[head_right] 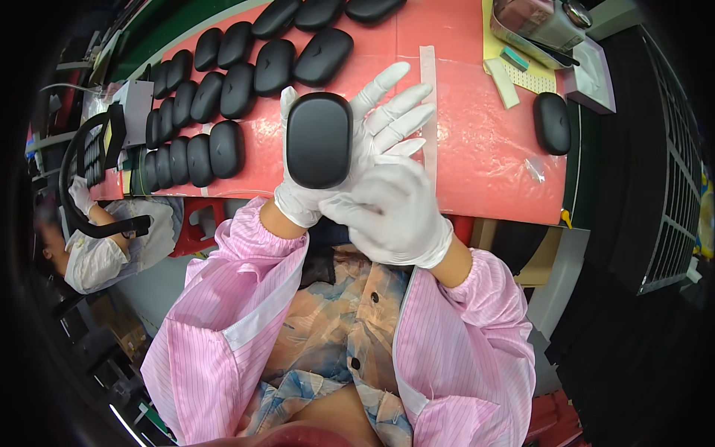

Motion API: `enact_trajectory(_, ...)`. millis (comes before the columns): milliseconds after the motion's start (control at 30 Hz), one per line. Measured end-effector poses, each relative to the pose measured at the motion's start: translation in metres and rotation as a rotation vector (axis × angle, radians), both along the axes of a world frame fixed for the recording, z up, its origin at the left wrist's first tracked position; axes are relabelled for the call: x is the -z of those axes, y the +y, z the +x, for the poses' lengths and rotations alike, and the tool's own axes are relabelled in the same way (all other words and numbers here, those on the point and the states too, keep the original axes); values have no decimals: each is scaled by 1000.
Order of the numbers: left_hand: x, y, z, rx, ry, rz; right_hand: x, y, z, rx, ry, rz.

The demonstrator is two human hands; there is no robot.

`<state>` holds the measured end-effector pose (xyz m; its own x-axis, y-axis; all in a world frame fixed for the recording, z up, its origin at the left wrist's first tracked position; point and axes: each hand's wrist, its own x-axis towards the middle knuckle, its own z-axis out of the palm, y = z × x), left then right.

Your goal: Cleaning and inspecting wireless earbud charging cases at a factory station.

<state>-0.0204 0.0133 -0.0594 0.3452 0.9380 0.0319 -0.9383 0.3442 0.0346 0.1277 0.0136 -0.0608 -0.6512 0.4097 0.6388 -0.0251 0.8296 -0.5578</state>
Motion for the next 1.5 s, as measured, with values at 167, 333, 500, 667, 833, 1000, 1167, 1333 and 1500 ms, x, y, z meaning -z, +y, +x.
enact_trajectory(167,-5,-1,-5,-52,-54,-100,-7,13,43,594,-15,-102)
enact_trajectory(333,8,-10,12,-619,1118,-18,-17,11,22,424,-134,-284)
enact_trajectory(500,12,3,39,-524,1015,137,-26,18,47,479,54,-587)
enact_trajectory(667,26,6,31,-425,1126,166,-31,78,140,844,35,-545)
enact_trajectory(833,22,2,37,-362,1142,160,1,89,157,931,-29,-641)
enact_trajectory(1000,29,0,31,-336,1071,178,-20,74,130,868,-367,-524)
enact_trajectory(1167,24,7,37,-298,1048,159,-31,80,153,796,-359,-568)
enact_trajectory(1333,16,8,38,-299,1126,144,-140,75,205,1086,-319,22)
enact_trajectory(1500,20,9,35,-271,1143,154,-141,109,286,1458,-459,235)
